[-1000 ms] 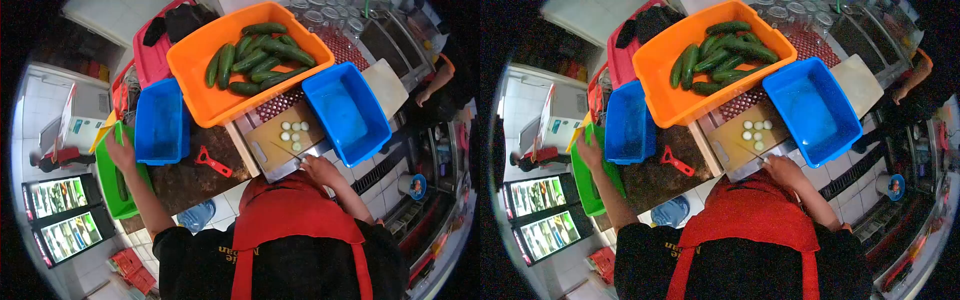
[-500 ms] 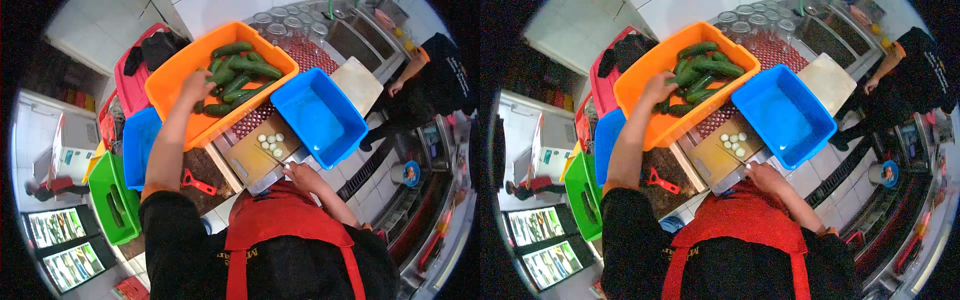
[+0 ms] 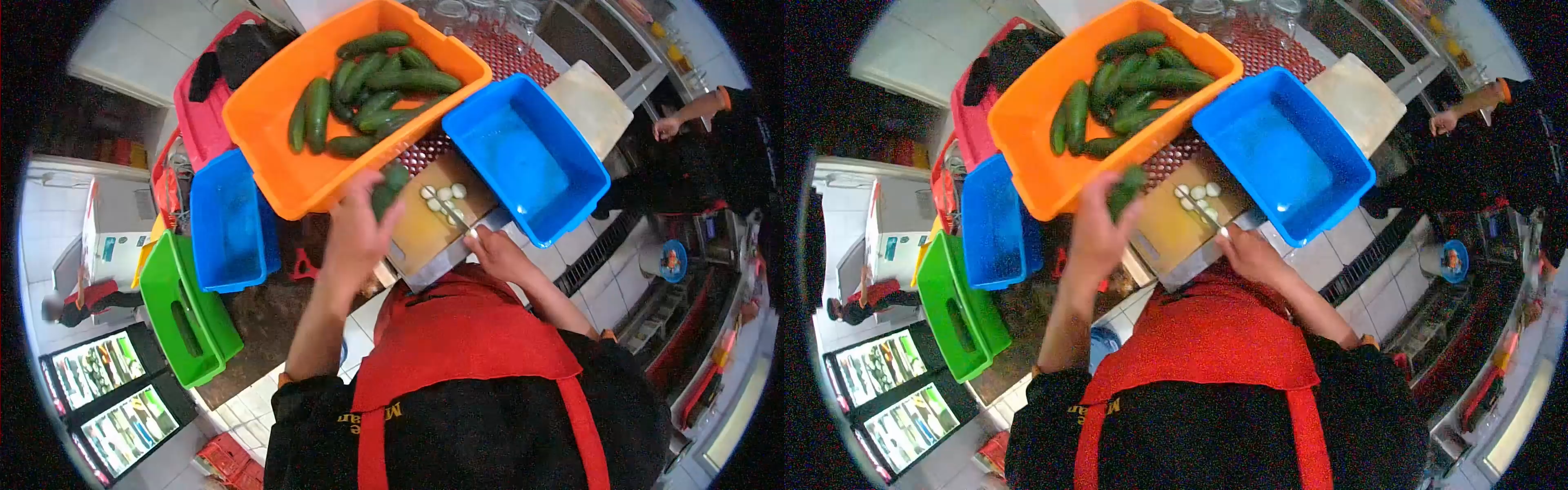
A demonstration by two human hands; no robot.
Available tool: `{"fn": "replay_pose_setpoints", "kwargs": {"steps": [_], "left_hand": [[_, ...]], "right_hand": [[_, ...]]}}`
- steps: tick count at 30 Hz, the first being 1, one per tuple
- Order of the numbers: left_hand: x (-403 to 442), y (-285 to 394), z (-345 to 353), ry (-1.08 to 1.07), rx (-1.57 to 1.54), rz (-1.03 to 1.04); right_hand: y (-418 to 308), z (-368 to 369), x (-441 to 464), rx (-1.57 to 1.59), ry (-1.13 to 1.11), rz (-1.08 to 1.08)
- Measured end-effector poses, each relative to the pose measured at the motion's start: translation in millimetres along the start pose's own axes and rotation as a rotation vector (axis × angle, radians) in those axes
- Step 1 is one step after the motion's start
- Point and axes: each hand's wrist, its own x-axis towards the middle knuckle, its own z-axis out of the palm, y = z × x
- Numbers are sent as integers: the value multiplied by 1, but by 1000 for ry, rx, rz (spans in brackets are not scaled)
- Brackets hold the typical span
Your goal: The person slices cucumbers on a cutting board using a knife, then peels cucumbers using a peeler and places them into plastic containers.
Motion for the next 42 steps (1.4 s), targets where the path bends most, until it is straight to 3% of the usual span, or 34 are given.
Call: {"fn": "replay_pose_setpoints", "kwargs": {"steps": [2,4,10,17,19,20,23,24,26,28,29,31,34,35,38,40,42], "left_hand": [[-22,-6,38,-115,30,18],[-38,-11,61,-312,128,-145],[-50,-23,81,-355,233,-123],[-52,-27,86,-353,251,-113],[-51,-25,87,-344,289,-90],[-53,-24,89,-350,285,-95],[-48,-24,84,-304,270,-79],[-45,-22,82,-332,228,-141],[-47,-15,74,-353,175,-220],[-45,-6,49,173,-333,-107],[-49,-4,37,356,-314,-74],[-72,-8,8,317,-595,-322],[-112,-33,16,242,-678,-470],[-126,-48,29,230,-575,-359],[-132,-51,30,154,-344,-304],[-105,-24,22,-106,104,-87],[-84,-21,39,-184,123,-12]], "right_hand": [[3,8,2,-32,103,-56],[-2,12,2,-93,64,1],[-38,11,2,-345,-58,70],[-39,17,0,-371,-104,89],[-16,46,20,-335,-14,-4],[-10,51,29,-360,-87,-1],[8,49,-7,-390,-39,-110],[4,41,-22,-345,-84,27],[14,31,-41,-355,-170,93],[16,18,-42,-353,-238,170],[14,10,-41,-314,-261,152],[17,4,-40,-274,-283,129],[23,5,-37,-240,-254,101],[20,4,-37,-212,-252,97],[9,-1,-36,-143,-241,109],[5,2,-32,-110,-238,121],[1,7,-23,-119,-166,67]]}}
